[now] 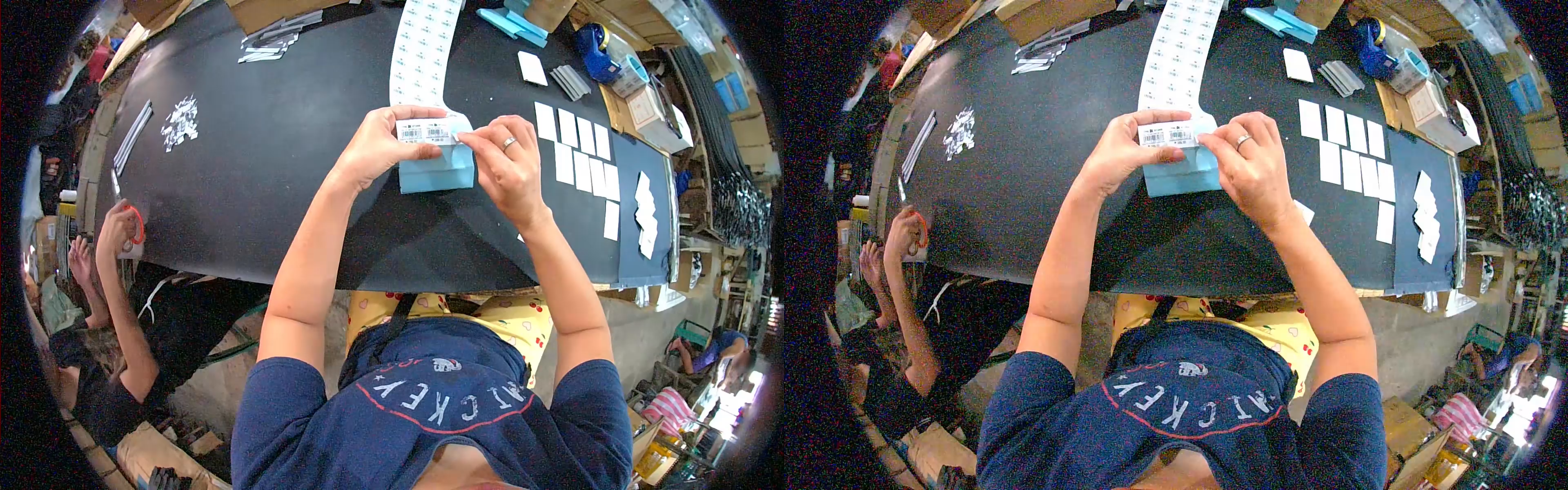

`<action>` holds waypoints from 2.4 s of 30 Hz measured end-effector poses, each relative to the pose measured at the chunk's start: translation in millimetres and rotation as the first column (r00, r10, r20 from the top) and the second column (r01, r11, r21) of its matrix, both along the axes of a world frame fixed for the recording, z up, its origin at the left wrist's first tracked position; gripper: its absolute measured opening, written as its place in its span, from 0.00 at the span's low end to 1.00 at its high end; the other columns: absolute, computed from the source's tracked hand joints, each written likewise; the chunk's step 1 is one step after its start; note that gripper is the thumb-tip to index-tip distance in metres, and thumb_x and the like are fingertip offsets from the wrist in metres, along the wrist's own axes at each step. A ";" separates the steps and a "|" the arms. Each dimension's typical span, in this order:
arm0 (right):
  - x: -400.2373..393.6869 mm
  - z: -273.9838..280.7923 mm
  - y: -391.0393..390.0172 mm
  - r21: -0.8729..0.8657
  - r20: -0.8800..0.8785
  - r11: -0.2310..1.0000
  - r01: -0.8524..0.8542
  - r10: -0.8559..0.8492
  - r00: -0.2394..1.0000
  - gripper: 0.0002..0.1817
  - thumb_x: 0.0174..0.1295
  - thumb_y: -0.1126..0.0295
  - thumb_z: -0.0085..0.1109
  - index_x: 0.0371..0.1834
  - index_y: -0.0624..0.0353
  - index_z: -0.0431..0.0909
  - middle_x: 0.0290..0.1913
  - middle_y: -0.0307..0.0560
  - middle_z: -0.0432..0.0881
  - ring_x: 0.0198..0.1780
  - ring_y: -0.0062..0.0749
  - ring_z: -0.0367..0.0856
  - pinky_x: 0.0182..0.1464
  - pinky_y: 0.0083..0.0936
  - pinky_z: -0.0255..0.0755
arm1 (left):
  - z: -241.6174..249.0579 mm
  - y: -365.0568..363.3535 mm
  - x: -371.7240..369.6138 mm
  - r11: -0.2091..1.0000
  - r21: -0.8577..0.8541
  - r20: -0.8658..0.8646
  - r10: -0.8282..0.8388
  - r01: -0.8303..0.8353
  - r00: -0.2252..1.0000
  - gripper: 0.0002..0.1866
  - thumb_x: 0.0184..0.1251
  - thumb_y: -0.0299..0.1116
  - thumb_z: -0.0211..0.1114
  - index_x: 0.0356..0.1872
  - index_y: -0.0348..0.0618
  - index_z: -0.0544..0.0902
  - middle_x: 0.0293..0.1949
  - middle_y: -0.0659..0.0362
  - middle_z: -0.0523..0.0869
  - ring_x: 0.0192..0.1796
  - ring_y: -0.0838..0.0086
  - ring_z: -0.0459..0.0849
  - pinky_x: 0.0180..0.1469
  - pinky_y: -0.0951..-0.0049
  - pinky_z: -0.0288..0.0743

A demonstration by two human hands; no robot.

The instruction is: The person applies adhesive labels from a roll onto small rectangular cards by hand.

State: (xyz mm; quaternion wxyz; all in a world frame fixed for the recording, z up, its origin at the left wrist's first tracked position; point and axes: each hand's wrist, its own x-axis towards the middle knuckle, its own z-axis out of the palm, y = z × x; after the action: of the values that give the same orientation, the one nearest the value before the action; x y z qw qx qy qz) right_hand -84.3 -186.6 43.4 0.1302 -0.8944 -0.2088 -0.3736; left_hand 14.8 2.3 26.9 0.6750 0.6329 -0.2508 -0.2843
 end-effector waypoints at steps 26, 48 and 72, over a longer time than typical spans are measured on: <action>-24.9 8.6 -23.8 0.033 -0.031 0.999 0.005 -0.004 1.000 0.17 0.39 0.79 0.64 0.37 0.55 0.84 0.33 0.40 0.79 0.43 0.40 0.77 0.48 0.35 0.71 | -11.9 4.9 9.3 0.996 0.091 0.056 -0.006 0.001 0.998 0.30 0.45 0.24 0.76 0.55 0.36 0.81 0.50 0.54 0.85 0.52 0.72 0.82 0.59 0.74 0.73; -132.8 24.9 -273.3 0.152 -0.939 0.921 0.358 0.021 0.343 0.06 0.45 0.74 0.70 0.27 0.62 0.87 0.27 0.44 0.86 0.34 0.27 0.82 0.47 0.24 0.72 | -37.3 17.5 30.4 0.998 0.039 -0.108 0.050 -0.046 0.993 0.31 0.53 0.40 0.77 0.56 0.34 0.80 0.50 0.51 0.84 0.51 0.72 0.83 0.58 0.73 0.74; -148.3 -0.4 -264.7 0.138 -0.864 0.903 0.407 -0.091 0.495 0.05 0.44 0.75 0.69 0.26 0.59 0.87 0.27 0.44 0.82 0.37 0.33 0.80 0.47 0.29 0.71 | -36.7 20.6 31.8 0.998 0.065 -0.100 0.027 -0.020 0.995 0.35 0.51 0.43 0.78 0.57 0.31 0.78 0.53 0.49 0.82 0.54 0.70 0.81 0.62 0.72 0.70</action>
State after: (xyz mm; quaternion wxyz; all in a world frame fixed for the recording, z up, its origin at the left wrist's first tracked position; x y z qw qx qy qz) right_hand -232.6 -451.4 43.0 0.3029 -0.9480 0.0779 0.0590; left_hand 46.6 22.9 -9.8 0.6693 0.6422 -0.1998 -0.3157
